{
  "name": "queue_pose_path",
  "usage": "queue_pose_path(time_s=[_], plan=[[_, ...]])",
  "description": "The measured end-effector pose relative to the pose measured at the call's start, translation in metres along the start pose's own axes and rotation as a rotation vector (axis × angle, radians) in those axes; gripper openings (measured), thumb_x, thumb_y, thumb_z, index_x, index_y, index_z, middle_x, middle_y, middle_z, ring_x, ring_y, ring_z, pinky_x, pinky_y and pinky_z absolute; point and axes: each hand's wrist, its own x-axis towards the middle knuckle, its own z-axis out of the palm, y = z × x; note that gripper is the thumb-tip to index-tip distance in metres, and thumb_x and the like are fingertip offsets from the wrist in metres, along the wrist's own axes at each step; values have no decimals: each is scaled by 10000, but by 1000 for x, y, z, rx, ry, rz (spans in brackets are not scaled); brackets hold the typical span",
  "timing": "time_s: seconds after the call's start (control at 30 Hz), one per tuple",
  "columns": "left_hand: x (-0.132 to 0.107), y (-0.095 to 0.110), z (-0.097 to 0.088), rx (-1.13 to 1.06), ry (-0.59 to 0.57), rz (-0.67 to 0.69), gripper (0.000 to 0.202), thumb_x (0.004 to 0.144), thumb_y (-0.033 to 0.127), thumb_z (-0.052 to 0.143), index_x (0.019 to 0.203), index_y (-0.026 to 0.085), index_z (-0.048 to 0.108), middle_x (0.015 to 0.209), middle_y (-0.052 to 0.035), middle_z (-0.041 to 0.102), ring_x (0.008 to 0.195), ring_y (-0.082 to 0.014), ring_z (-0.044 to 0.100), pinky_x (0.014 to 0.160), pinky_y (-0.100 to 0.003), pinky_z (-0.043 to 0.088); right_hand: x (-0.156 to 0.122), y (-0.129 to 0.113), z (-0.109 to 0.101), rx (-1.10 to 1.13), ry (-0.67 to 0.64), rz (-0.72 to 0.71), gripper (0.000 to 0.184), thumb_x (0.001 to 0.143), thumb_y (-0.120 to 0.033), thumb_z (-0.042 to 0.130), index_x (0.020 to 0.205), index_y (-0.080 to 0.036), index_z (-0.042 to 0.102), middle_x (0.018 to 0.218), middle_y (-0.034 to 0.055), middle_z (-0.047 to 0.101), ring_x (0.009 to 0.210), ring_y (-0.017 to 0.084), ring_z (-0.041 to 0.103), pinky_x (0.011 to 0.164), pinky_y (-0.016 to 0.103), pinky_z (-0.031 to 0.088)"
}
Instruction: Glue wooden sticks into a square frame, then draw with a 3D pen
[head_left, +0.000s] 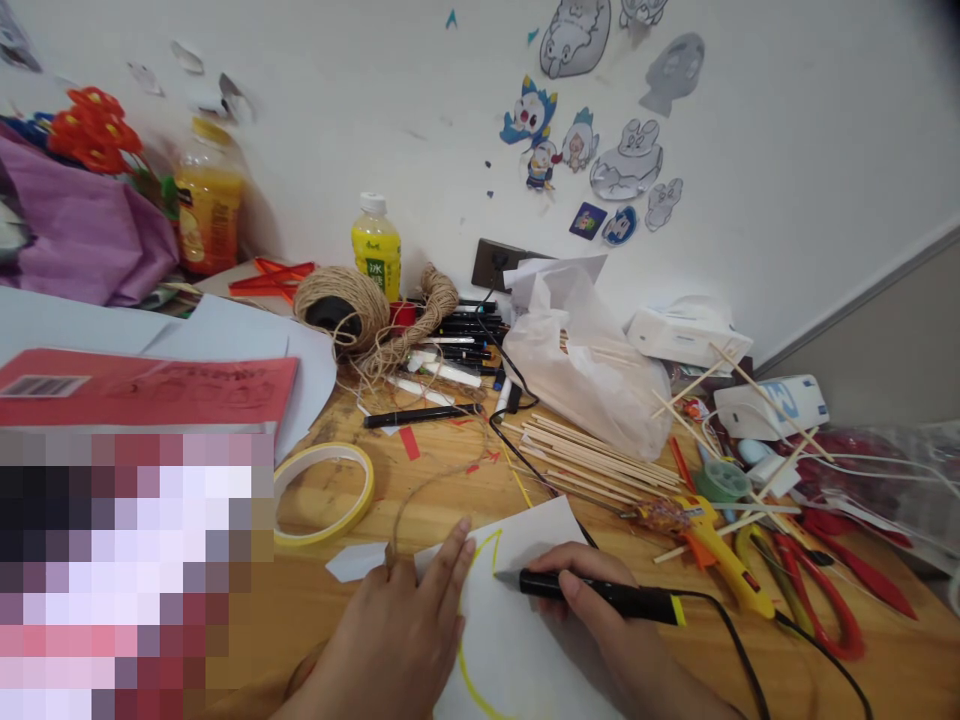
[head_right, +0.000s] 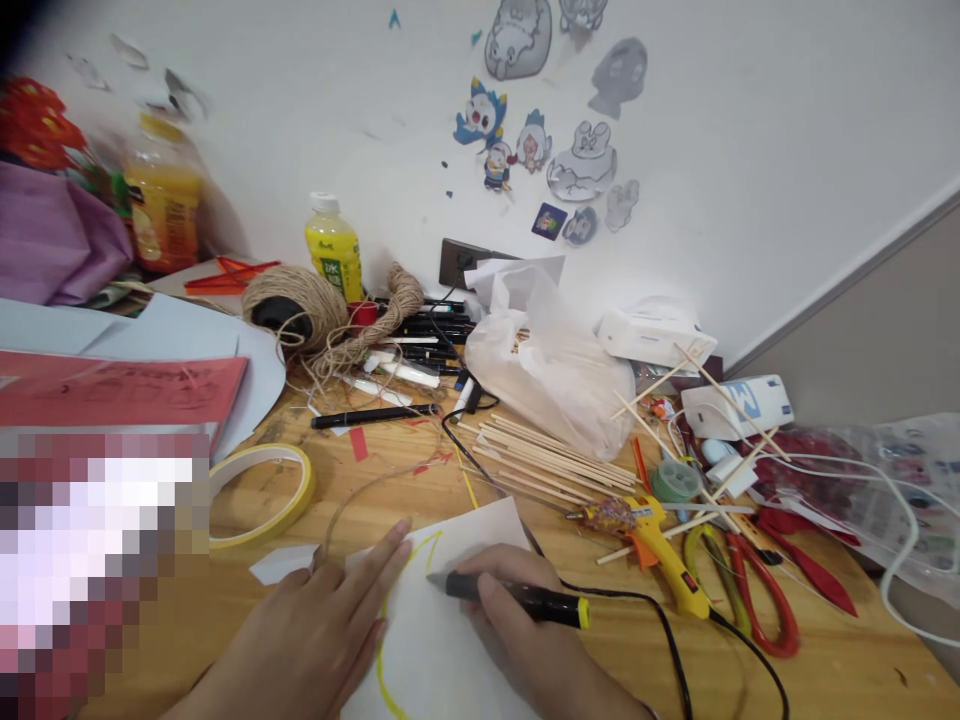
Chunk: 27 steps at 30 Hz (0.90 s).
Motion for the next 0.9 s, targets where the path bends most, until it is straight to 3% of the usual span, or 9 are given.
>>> queue_pose_path(time_s=[0.1,0.27,0.4,0.63,0.73,0.9], plan=[[0,-1,4,-6,11,21,495,876,195,450,1370,186,413,1415,-148,419,764,-251,649,619,-398,538,0,0,0,-1,31,1,268,861,-427,547,869,-217,713,708,30,658,612,149,602,582,251,510],[-1,-3,8,-7,31,20,487,880,237,465,1363,190,428,1408,-150,434,750,-244,649,631,-400,535,1,3,-3,82,-74,40,277,861,-433,554,818,-214,718,673,16,638,616,140,576,593,238,480],[-1,-3,8,-12,31,27,493,880,259,473,1366,192,421,1400,-159,444,759,-253,652,612,-397,534,2,3,-3,113,-61,74,266,861,-434,559,870,-217,714,715,21,646,626,139,572,580,231,470],[-2,-3,6,-10,50,28,483,879,223,448,1361,188,431,1416,-114,422,764,-246,645,617,-384,534,3,-2,-4,73,-95,1,272,872,-427,544,804,-231,719,736,22,671,670,150,586,630,239,471],[-1,-3,8,-8,59,35,492,879,242,451,1367,186,421,1407,-128,435,740,-237,641,590,-371,528,2,0,-5,39,-75,23,255,878,-420,537,871,-233,711,792,28,671,683,152,585,620,240,466],[-1,-3,10,-3,63,29,487,882,256,458,1363,190,425,1403,-144,444,733,-233,641,602,-381,526,3,0,-6,30,-124,-27,308,879,-449,524,788,-222,711,727,26,668,692,164,595,645,252,464]])
